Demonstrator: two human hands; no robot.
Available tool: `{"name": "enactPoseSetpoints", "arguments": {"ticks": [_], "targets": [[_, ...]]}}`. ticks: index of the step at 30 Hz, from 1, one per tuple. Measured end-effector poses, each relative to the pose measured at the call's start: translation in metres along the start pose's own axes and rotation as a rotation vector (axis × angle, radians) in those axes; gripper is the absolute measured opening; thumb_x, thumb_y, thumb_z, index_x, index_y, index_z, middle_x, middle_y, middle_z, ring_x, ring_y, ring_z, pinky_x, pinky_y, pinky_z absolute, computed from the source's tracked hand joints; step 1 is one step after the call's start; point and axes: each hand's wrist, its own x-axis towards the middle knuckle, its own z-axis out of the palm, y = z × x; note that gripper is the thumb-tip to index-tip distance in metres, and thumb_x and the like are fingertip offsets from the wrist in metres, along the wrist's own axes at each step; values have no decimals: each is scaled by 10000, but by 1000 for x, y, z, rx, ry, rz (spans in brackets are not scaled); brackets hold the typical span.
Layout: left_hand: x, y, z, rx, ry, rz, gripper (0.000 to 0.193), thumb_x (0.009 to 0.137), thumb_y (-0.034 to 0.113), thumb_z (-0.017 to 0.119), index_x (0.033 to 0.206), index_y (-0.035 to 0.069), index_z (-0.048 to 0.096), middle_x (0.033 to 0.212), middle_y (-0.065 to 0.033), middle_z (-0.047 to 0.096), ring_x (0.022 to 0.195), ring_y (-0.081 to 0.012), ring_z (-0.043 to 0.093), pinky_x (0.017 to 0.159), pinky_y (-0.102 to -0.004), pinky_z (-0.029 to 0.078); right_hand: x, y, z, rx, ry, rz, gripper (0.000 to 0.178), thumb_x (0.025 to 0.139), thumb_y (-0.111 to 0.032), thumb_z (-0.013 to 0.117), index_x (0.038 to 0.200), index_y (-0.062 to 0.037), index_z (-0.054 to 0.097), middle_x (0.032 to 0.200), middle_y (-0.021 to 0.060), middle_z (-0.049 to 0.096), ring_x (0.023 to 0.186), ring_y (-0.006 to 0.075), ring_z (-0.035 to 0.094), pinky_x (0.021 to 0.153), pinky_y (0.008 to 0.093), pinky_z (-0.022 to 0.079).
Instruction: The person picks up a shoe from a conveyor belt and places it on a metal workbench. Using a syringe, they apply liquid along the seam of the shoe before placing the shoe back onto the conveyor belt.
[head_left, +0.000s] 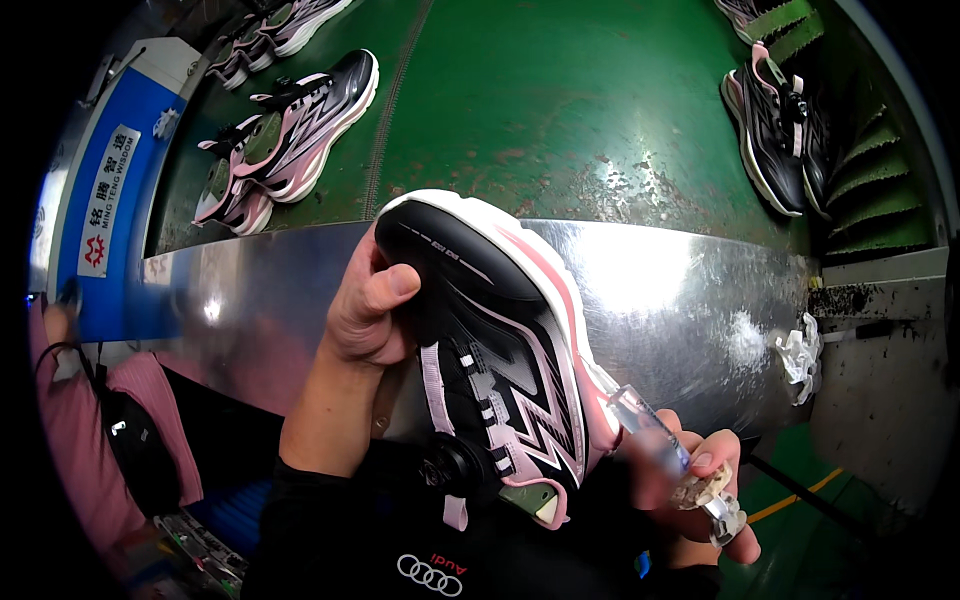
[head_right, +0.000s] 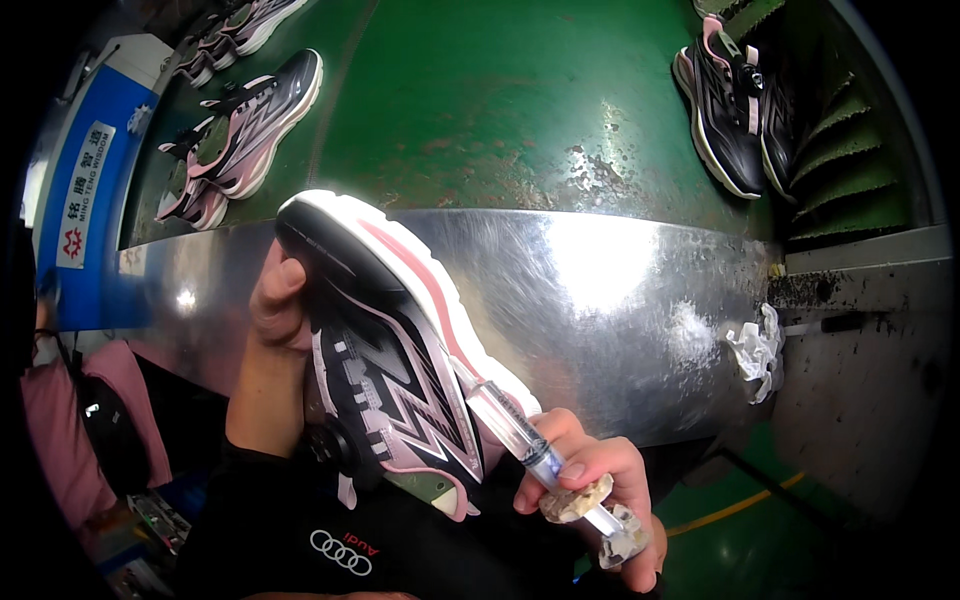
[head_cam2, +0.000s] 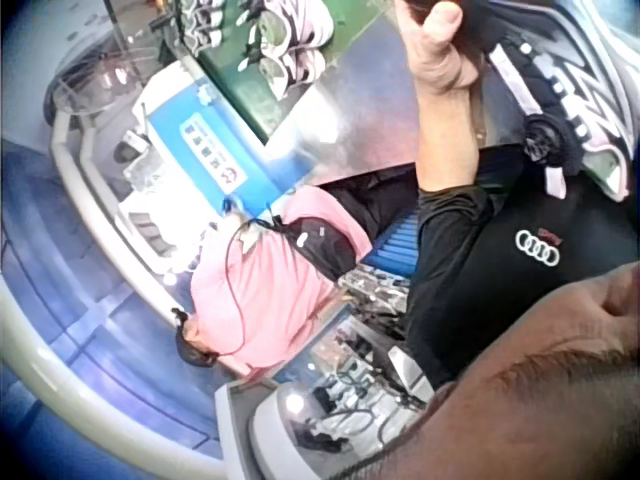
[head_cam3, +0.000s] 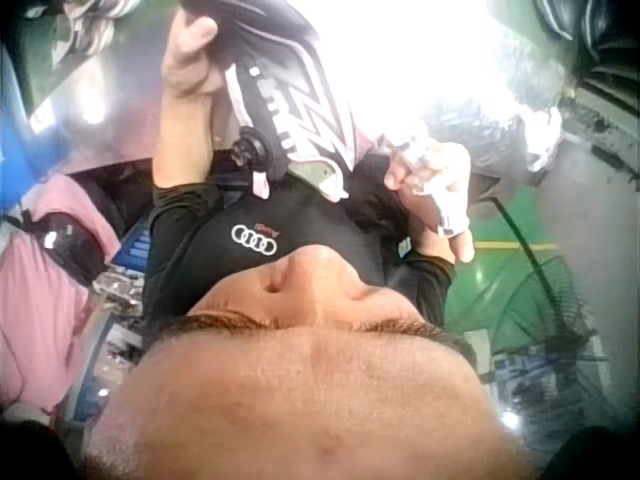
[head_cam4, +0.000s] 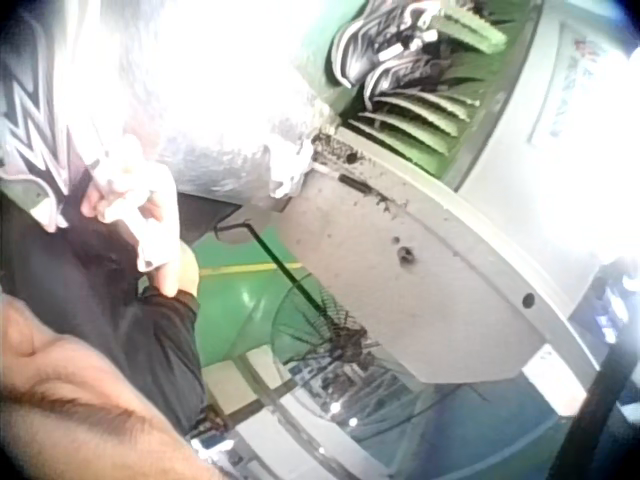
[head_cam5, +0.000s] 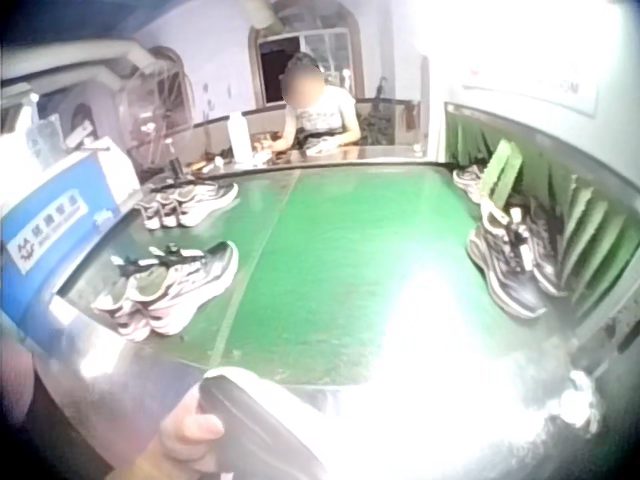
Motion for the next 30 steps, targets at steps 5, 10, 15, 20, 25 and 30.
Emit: {"name": "enactPoseSetpoints", "arguments": {"ticks": [5,10,15,20,25,30], "targets": [[-1,4,0,51,-3,-33,630,706,184,676,1232,-35,405,1150,-180,534,1056,-273,560,920,-375,463,3,2,3,11,4,37,784,711,-632,628,1162,-28,414,922,183,513,894,236,457,805,319,367],[-4,0,-2,4,17,18,559,705,144,688,1183,-44,466,1104,-174,579,1007,-265,593,903,-386,474,4,3,2,-7,34,83,778,676,-620,670,1139,-39,438,907,170,513,865,229,459,764,326,364],[-2,1,3,-3,-2,13,564,704,140,688,1187,-44,464,1107,-175,577,1017,-267,587,911,-389,468,2,2,7,-7,114,132,750,623,-593,735,1090,-66,476,876,164,526,814,237,462,711,343,380],[-4,1,-2,28,29,11,565,704,143,690,1188,-41,465,1111,-171,576,1021,-264,585,912,-390,468,2,3,3,-42,60,96,755,624,-599,730,1093,-67,472,897,194,545,844,257,477,756,364,397],[-4,0,-4,38,26,10,556,710,134,684,1190,-40,464,1117,-170,574,1019,-262,587,911,-392,469,1,5,4,-51,30,64,806,668,-630,672,1150,-18,466,892,163,574,906,216,454,844,356,306],[-4,1,0,-34,8,1,535,720,123,669,1187,-38,463,1114,-169,574,1014,-260,589,912,-394,469,6,-5,3,-106,30,-83,777,665,-638,663,1137,-53,465,856,113,579,903,212,450,847,382,301]]}}
